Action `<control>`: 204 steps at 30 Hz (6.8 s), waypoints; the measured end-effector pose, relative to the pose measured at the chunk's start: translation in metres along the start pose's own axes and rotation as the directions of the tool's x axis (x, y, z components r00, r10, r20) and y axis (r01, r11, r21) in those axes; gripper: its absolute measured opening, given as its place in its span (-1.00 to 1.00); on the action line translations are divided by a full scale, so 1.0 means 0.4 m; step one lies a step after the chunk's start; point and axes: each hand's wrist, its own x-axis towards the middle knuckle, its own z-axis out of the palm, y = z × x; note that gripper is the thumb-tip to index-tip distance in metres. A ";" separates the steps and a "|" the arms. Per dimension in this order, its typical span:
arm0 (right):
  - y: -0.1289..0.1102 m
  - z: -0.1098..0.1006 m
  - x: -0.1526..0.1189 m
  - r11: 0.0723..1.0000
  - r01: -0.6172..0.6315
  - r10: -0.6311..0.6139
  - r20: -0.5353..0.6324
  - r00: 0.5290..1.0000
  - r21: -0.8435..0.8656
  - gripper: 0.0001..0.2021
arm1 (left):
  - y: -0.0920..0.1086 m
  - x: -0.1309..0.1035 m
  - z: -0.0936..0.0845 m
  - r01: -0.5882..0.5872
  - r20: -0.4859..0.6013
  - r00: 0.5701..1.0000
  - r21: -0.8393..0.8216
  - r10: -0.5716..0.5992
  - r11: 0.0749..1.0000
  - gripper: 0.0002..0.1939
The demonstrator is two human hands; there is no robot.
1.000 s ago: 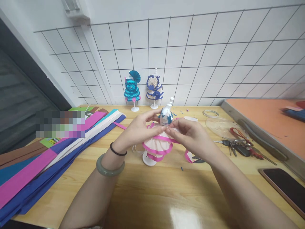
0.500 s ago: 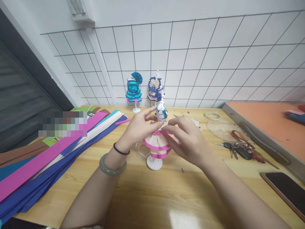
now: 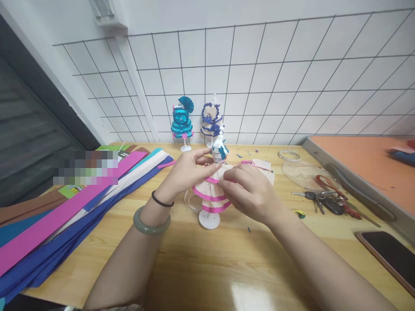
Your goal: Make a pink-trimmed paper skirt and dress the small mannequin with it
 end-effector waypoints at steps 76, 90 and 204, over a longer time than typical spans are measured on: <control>0.016 -0.025 0.012 0.427 -0.750 0.663 0.390 0.640 0.505 -0.75 | -0.009 0.003 -0.006 -0.219 0.019 0.975 0.233 0.221 0.948 -0.67; 0.019 -0.034 0.012 0.411 -0.737 0.623 0.424 0.657 0.537 -0.77 | 0.000 -0.002 -0.002 -0.143 0.063 0.989 0.267 0.131 0.953 -0.75; -0.001 -0.023 0.008 0.419 -0.794 0.714 0.380 0.588 0.441 -0.82 | 0.022 -0.015 0.008 -0.115 0.033 0.993 0.332 0.110 0.936 -0.79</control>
